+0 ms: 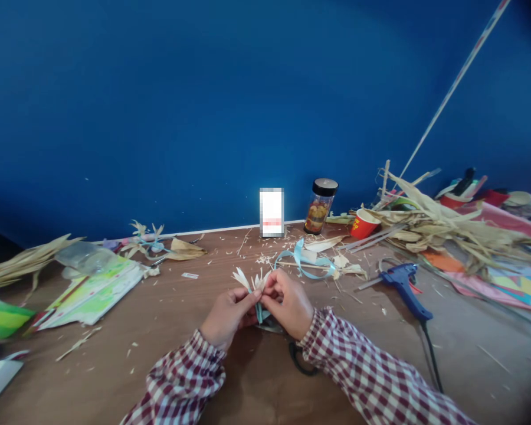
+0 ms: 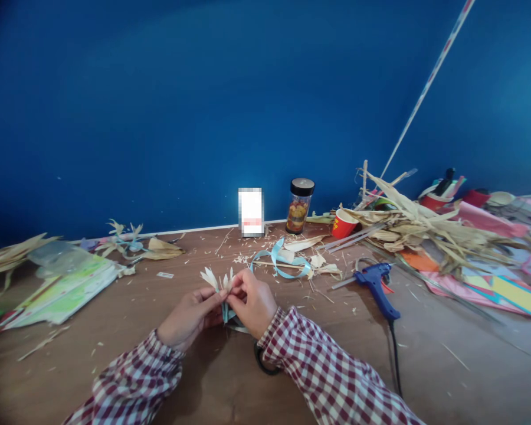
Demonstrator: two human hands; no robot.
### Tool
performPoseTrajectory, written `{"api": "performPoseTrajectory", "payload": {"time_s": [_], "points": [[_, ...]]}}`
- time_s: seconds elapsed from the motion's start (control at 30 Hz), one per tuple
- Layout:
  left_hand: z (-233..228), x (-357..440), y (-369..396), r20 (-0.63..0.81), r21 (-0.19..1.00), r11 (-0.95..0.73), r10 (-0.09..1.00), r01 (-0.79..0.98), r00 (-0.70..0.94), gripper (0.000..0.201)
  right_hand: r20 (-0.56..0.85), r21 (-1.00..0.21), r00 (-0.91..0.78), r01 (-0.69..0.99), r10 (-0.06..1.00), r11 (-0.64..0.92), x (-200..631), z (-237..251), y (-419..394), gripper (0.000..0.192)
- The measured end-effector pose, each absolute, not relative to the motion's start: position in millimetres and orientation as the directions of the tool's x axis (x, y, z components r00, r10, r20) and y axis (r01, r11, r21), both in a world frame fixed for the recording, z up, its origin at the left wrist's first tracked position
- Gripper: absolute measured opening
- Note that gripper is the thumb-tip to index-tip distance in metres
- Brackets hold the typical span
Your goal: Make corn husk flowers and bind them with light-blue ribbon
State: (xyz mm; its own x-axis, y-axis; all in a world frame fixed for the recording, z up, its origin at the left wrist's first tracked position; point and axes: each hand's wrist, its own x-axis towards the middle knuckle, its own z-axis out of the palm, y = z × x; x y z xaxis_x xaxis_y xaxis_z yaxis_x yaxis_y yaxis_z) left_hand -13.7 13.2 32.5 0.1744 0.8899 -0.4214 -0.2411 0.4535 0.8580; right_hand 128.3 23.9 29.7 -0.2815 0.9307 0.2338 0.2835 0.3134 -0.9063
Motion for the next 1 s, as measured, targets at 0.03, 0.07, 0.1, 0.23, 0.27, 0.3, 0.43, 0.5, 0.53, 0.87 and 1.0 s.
{"api": "performPoseTrajectory", "payload": {"time_s": [0.03,0.07,0.1,0.23,0.27,0.3,0.43,0.5,0.53,0.87,1.0], "points": [[33,-14,13,-0.427,0.857,0.456,0.889,-0.239,0.166,0.024,0.235,-0.904,-0.276,0.289,0.932,0.314,128,30,24,0.013],[34,-14,13,-0.433,0.856,0.46,0.888,-0.237,0.156,0.025,0.236,-0.904,-0.271,0.292,0.933,0.314,128,30,23,0.013],[34,-14,13,-0.438,0.855,0.461,0.887,-0.237,0.145,0.025,0.238,-0.904,-0.267,0.29,0.934,0.313,127,30,23,0.013],[36,-15,13,-0.453,0.853,0.464,0.886,-0.237,0.104,0.025,0.226,-0.923,-0.281,0.245,0.933,0.297,127,29,22,0.014],[36,-15,14,-0.452,0.852,0.464,0.886,-0.241,0.105,0.025,0.222,-0.926,-0.292,0.235,0.93,0.295,127,29,22,0.013],[37,-16,14,-0.45,0.85,0.463,0.886,-0.251,0.11,0.024,0.223,-0.925,-0.299,0.236,0.928,0.298,128,29,22,0.011],[41,-21,15,-0.41,0.837,0.449,0.893,-0.313,0.184,0.018,0.253,-0.872,-0.299,0.342,0.92,0.351,134,31,26,0.011],[45,-23,14,-0.4,0.836,0.451,0.891,-0.312,0.217,0.018,0.232,-0.847,-0.384,0.372,0.894,0.379,137,30,29,0.02],[46,-24,13,-0.4,0.837,0.454,0.889,-0.305,0.223,0.02,0.209,-0.84,-0.444,0.376,0.871,0.392,138,30,31,0.024],[42,-22,16,-0.424,0.864,0.449,0.893,-0.228,0.151,0.027,0.057,-0.864,-0.584,0.377,0.81,0.333,143,27,37,0.021],[35,-21,17,-0.413,0.886,0.427,0.904,-0.18,0.108,0.027,0.01,-0.855,-0.506,0.443,0.863,0.27,141,28,33,0.013]]}}
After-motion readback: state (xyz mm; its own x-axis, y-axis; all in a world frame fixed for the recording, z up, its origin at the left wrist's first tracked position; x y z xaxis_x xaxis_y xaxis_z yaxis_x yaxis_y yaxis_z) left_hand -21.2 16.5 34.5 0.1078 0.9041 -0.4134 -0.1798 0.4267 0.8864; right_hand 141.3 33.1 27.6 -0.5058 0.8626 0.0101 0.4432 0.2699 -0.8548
